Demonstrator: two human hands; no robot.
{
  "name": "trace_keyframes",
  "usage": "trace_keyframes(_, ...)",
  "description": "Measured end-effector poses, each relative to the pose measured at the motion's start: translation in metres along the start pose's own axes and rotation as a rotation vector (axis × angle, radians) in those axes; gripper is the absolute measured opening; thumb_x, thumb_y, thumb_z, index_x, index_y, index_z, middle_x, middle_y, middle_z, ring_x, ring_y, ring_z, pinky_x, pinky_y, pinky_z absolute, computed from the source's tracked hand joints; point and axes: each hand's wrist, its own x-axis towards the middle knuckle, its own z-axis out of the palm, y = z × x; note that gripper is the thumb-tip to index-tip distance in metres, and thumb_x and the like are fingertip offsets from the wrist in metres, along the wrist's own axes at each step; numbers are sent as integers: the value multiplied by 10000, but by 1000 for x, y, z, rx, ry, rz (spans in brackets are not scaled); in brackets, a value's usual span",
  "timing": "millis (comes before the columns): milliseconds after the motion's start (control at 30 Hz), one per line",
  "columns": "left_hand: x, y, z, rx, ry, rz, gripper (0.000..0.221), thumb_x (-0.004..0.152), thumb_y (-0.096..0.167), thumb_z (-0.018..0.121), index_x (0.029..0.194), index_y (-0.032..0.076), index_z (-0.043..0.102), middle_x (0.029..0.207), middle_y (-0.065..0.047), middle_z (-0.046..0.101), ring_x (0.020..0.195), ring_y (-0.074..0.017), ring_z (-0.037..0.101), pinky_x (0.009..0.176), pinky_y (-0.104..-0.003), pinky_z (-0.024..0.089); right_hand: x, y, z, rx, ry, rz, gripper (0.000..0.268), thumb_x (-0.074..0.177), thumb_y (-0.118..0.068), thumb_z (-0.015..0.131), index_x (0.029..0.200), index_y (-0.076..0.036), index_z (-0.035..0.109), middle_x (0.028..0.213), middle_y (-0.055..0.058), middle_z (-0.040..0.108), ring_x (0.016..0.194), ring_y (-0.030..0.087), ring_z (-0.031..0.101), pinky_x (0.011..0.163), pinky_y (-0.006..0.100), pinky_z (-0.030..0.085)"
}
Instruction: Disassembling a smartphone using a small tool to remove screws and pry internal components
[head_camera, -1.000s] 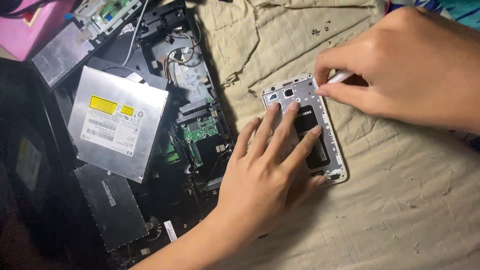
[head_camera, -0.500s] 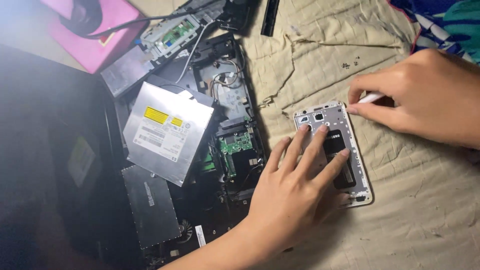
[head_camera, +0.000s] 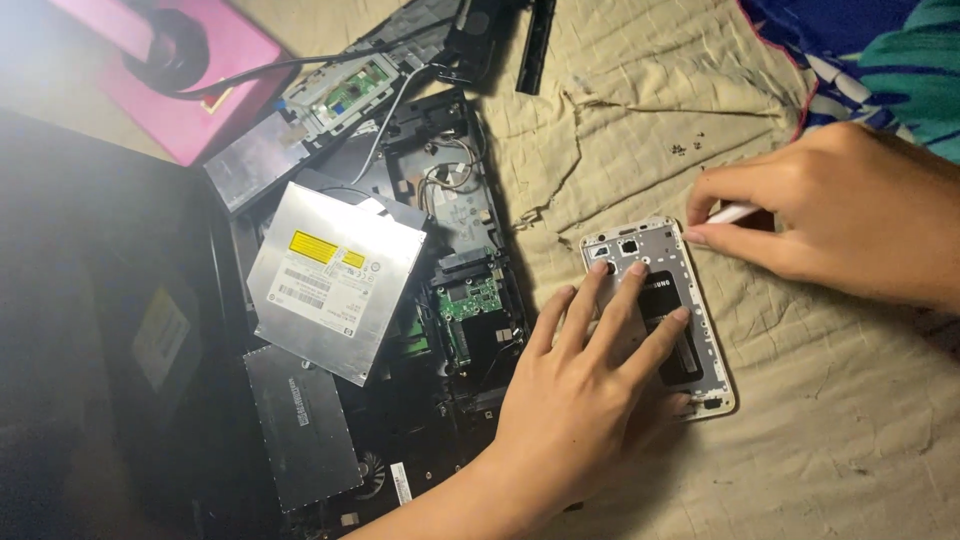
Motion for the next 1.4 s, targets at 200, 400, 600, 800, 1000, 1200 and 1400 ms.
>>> trace_keyframes(200,1,1,-1,8,-16,-5,568,1006,508,606,1485,206,563,1622,-210,428,1494,-445,446,1199,-568,387,1,-3,-4,-35,-19,-13,123,906,-484,657,924,-383,725,591,-81,751,576,162,692,644,317,508)
trace_keyframes(400,0,0,-2,66,-20,11,540,1025,501,601,1487,225,563,1627,-201,419,1493,-437,461,1182,-541,413,3,-1,4,-13,10,-52,135,897,-476,677,917,-350,720,592,-60,746,616,186,696,704,327,510)
trace_keyframes(600,0,0,0,67,5,14,562,1026,527,614,1499,227,562,1620,-197,436,1496,-436,465,1179,-541,435,2,-8,-4,-124,-62,14,130,929,-517,632,930,-400,690,548,-66,714,616,147,690,661,321,523)
trace_keyframes(800,-1,0,-2,47,-58,4,579,1013,492,610,1518,221,529,1649,-207,379,1523,-450,416,1208,-569,389,0,-8,-1,-161,-44,37,135,924,-535,634,943,-415,691,609,-101,722,664,156,691,653,332,543)
trace_keyframes(1000,-1,0,-2,48,-42,5,538,1030,468,613,1503,221,546,1638,-205,400,1512,-443,440,1199,-561,409,0,-5,2,-124,-19,0,137,924,-519,642,915,-395,699,570,-112,724,586,150,665,647,315,504)
trace_keyframes(1200,-1,0,-2,70,-49,3,560,1034,516,591,1517,237,538,1645,-191,394,1509,-426,453,1209,-545,409,0,-1,9,-152,8,-24,144,925,-547,647,921,-406,675,528,-123,701,548,175,649,617,331,504)
trace_keyframes(1400,-2,-1,-3,87,-86,19,569,1036,447,639,1541,224,505,1660,-200,353,1534,-436,408,1226,-551,388,-3,3,4,-95,141,-87,291,951,-611,672,873,-335,718,379,8,540,415,168,489,504,318,376)
